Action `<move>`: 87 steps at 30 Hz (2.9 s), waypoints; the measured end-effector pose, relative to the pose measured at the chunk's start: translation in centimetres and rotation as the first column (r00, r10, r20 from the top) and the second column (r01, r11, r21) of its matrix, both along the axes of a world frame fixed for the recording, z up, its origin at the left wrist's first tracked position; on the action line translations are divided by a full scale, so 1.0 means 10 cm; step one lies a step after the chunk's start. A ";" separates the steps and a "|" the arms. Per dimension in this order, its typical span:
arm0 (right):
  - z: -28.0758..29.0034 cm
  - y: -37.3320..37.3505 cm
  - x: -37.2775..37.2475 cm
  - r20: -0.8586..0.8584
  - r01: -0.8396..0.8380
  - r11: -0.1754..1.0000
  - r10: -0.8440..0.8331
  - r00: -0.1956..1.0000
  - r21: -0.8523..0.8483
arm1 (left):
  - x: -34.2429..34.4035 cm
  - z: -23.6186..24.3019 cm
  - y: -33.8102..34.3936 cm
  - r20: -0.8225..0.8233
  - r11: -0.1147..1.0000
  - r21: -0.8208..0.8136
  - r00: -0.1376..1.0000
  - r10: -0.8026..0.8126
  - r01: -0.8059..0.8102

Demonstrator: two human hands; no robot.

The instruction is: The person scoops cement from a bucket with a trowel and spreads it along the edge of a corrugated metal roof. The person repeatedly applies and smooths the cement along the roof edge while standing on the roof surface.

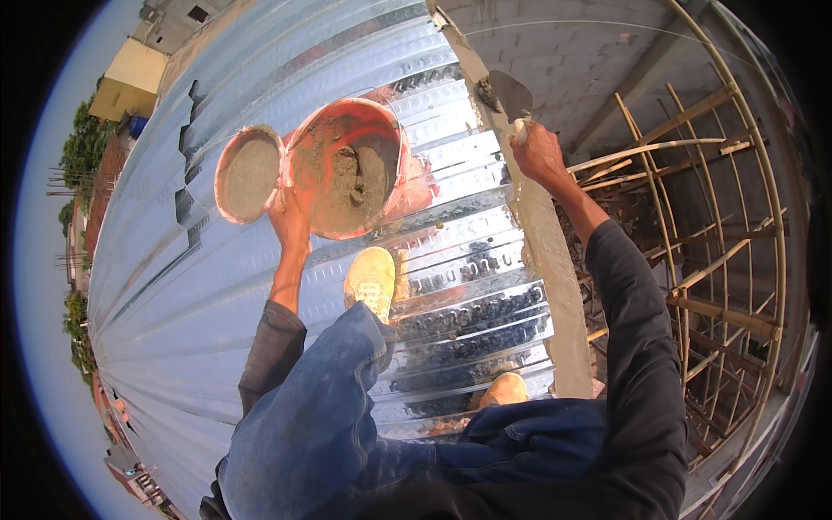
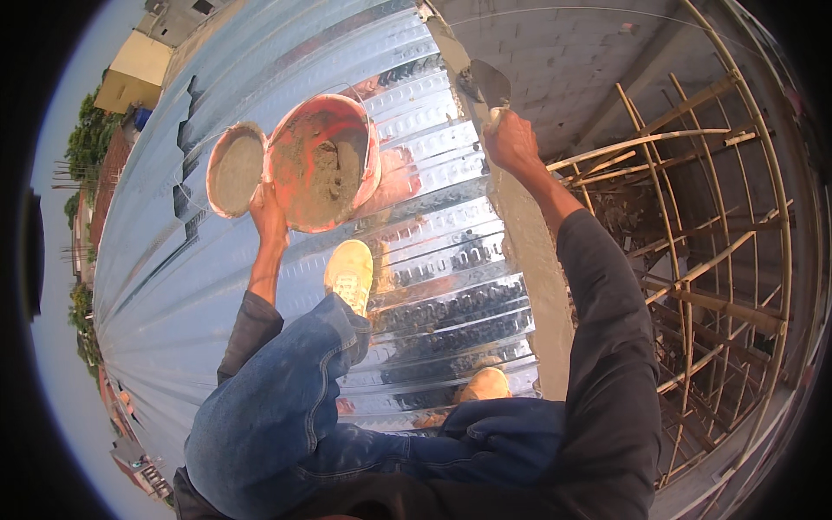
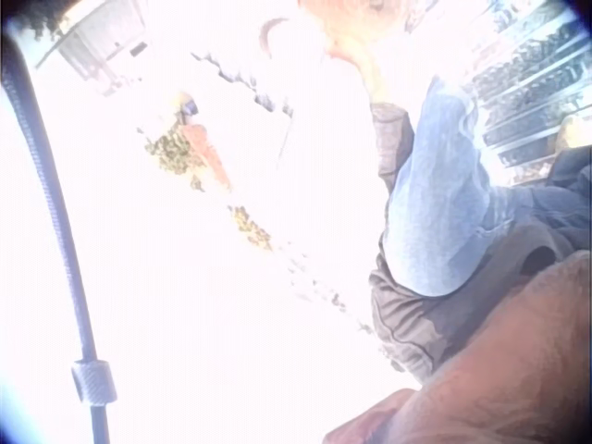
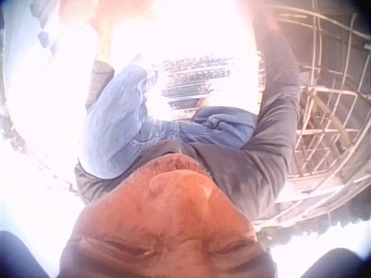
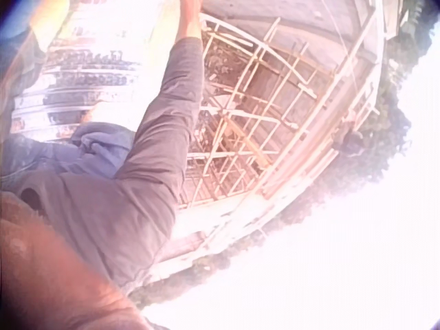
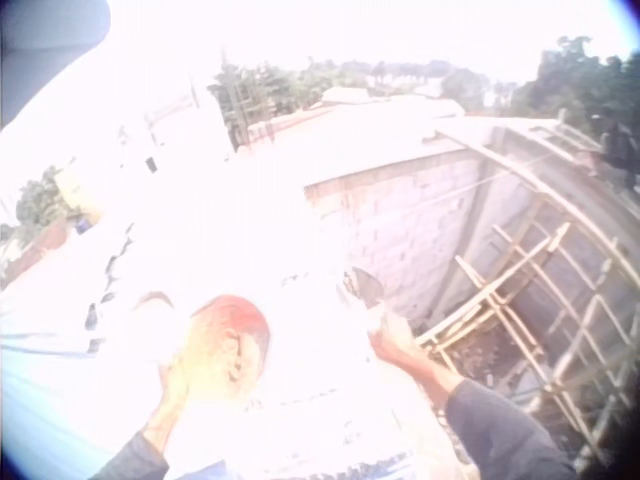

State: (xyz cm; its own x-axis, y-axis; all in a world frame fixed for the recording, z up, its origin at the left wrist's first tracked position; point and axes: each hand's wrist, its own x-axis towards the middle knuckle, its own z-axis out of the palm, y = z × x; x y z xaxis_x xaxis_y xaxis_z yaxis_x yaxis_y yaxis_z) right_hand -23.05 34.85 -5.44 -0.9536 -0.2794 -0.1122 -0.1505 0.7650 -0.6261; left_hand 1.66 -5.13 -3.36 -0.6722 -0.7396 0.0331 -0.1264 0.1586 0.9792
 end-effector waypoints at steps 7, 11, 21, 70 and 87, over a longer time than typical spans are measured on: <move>-0.04 0.02 -0.01 -0.085 0.038 0.988 -0.051 0.995 -0.153 | 0.58 -0.06 0.10 -0.047 0.980 0.198 0.998 0.039 -0.029; -0.21 0.00 -0.06 -0.188 0.017 0.991 -0.042 0.981 -0.130 | 0.82 -0.13 0.23 -0.016 0.943 0.309 0.990 0.137 -0.126; -0.28 -0.22 0.05 -0.116 0.014 0.999 -0.019 0.993 -0.050 | 1.38 -0.07 0.62 -0.109 0.879 0.464 0.978 0.176 -0.106; -0.37 -0.30 -1.49 0.295 -0.147 0.970 0.200 0.934 -0.193 | 1.18 -0.07 0.50 -0.111 0.882 0.469 0.987 0.117 -0.052; -0.14 0.54 -0.79 0.335 -0.410 0.910 0.403 0.852 -0.051 | 1.27 -0.05 0.37 -0.133 0.888 0.460 0.988 0.072 -0.002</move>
